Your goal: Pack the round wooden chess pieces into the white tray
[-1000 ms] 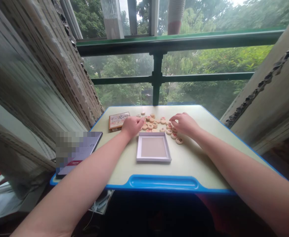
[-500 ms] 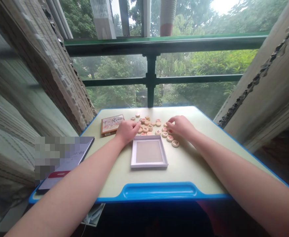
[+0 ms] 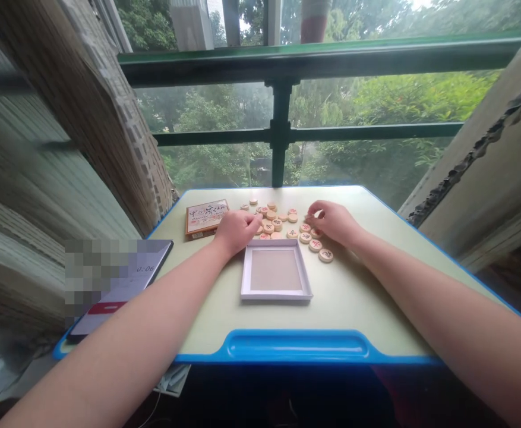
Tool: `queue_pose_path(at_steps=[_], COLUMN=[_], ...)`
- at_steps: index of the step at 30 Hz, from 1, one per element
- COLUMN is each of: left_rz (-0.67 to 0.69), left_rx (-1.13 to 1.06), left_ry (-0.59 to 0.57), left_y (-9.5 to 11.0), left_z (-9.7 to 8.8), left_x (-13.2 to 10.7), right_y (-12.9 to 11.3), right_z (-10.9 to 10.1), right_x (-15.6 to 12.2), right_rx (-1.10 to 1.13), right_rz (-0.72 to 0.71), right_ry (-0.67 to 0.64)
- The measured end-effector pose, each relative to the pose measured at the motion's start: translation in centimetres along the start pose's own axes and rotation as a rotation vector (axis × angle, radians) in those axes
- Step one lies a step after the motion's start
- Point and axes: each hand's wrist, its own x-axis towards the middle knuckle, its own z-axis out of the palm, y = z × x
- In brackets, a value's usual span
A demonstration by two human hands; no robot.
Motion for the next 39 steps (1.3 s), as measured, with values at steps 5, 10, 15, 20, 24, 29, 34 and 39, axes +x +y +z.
queue_pose_path(at_steps=[5,10,15,20,24,29,34,39], left_rz=[0.001,0.019,-0.002,-0.077,0.037,0.054,0.029,0.016], left_rx=[0.002,0.007,0.079,0.097,0.103,0.068,-0.011,-0.041], left_ry=[0.010,-0.004,0.062,0.093,0.064,0.009,-0.134,-0.154], left_y=[-0.1,0.1,0.1,0.1,0.6,0.4,-0.4,-0.7], left_z=[0.0,0.1,0.2,0.1,-0.3,-0.4,-0.1,-0.1], left_x=[0.0,-0.1,0.1,0.2,0.0,0.1,0.3,0.4], right_y=[0.1,0.0,-1.0,-1.9,-1.9,-1.9,-1.5,-1.1], right_z=[0.3,0.4,0.6,1.2,1.3,1.0,1.2,1.3], right_x=[0.0,-0.1,-0.2,-0.2,-0.1,-0.3,-0.4,-0.1], right_rx=[0.058,0.099,-0.028,-0.149,-0.188,-0.145,-0.003,-0.008], right_rz=[0.004,-0.007,-0.269,-0.288,-0.328,-0.241,-0.182,-0.316], right_ry=[-0.058,-0.051,-0.002,-0.068,-0.061,-0.053,-0.051,-0.034])
